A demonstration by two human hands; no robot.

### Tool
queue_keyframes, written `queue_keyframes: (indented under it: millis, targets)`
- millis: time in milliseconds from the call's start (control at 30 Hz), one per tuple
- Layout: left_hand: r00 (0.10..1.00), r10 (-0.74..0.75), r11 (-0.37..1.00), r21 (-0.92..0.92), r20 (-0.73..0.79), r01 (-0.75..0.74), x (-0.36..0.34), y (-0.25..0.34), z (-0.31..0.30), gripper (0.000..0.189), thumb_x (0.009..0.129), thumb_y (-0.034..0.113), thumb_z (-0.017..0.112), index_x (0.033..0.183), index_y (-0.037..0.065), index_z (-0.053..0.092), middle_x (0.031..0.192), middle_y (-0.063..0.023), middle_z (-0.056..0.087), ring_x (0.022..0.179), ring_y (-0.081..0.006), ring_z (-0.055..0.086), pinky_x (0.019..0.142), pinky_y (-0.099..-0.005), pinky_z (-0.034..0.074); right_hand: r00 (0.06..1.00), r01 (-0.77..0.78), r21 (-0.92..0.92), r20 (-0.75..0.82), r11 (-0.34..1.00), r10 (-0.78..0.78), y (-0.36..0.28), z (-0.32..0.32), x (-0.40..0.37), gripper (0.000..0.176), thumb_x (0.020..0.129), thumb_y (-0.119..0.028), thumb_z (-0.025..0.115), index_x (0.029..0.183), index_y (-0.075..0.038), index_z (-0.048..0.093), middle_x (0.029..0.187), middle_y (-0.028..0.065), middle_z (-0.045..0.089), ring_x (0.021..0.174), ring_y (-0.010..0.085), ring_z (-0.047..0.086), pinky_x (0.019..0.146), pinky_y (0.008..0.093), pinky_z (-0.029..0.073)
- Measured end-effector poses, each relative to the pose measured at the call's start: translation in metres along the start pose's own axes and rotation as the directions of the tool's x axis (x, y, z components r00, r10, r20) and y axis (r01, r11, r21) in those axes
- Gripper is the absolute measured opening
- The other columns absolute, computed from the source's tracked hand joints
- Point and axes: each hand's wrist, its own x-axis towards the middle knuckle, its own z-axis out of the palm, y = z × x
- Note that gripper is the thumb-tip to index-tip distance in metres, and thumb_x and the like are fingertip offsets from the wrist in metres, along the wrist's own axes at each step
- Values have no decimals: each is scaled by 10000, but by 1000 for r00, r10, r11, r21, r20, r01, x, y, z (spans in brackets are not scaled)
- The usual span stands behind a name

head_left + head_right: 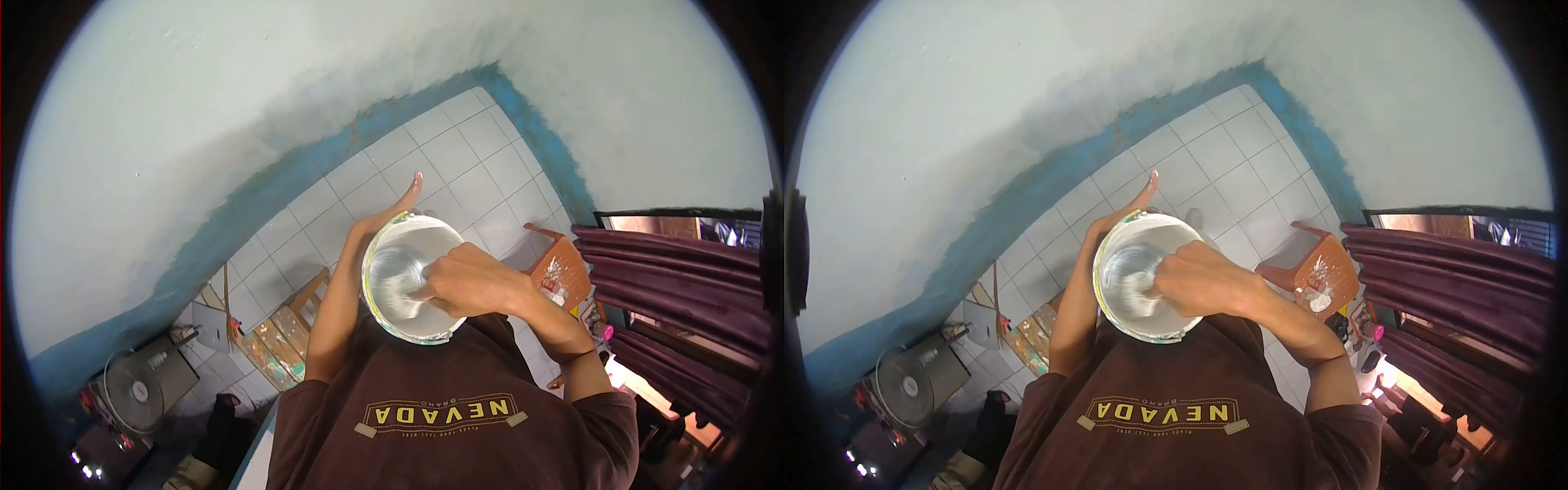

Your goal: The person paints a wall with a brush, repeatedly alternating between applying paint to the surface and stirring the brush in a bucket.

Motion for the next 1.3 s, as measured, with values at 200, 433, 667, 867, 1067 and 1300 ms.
queue_keyframes:
  millis: [200, 433, 667, 867, 1067, 1300]
  targets:
    - [979, -140, 989, 60, 146, 132, -10, 18, -6, 1174, 830, 927, 232, 1392, -74, 480, 1028, -120, 612, 975, -196, 541, 987, -407, 423, 979, -157, -7, -129, 988, 155, -17, 19, 21, 257, 703, -33, 673, 939, -45, 773, 746, 193, 695, 696, 361, 701, 628, 451, 541]
    - [993, 105, 981, 157, 50, -112, -8, -1, -22, 1212, 812, 943, 229, 1380, -95, 493, 1015, -137, 601, 980, -208, 542, 999, -427, 415, 994, -5, -7, -106, 1000, 5, -9, 1, 31, 350, 735, -47, 642, 1071, -51, 739, 658, 178, 646, 643, 374, 674, 577, 474, 513]
    - [997, 13, 982, 187, -78, 1, 1, 15, -53, 1244, 811, 940, 253, 1535, -72, 263, 1210, -225, 564, 1146, -253, 524, 1078, -448, 373, 991, -72, 95, -110, 993, 82, 21, 12, 53, 213, 720, -47, 641, 906, -13, 738, 710, 197, 676, 702, 387, 700, 621, 483, 535]
    - [989, -148, 978, 150, 19, 144, 36, 75, -73, 1220, 792, 949, 282, 1494, -42, 400, 1300, -232, 594, 1213, -264, 533, 1099, -417, 372, 958, -60, 141, -269, 988, 96, 68, -28, 58, 308, 787, -95, 642, 1068, -94, 767, 688, 177, 666, 648, 367, 666, 618, 458, 519]
    - [995, -89, 980, 176, -46, 96, 70, 113, -96, 1127, 814, 924, 313, 1322, -35, 619, 1186, -180, 674, 1151, -243, 578, 1065, -394, 413, 977, -72, 133, -190, 988, 97, 120, -40, 53, 311, 784, -123, 678, 1083, -89, 758, 719, 156, 684, 690, 347, 684, 621, 435, 523]
    - [917, 266, 958, -20, -297, -285, 17, 157, -60, 487, 1038, 285, 552, 1478, 85, 491, 1071, -91, 738, 934, -153, 683, 907, -275, 523, 938, 183, 639, -341, 747, 62, 186, -79, 7, 279, 875, -178, 725, 1135, -79, 747, 711, 145, 703, 548, 296, 638, 551, 351, 496]
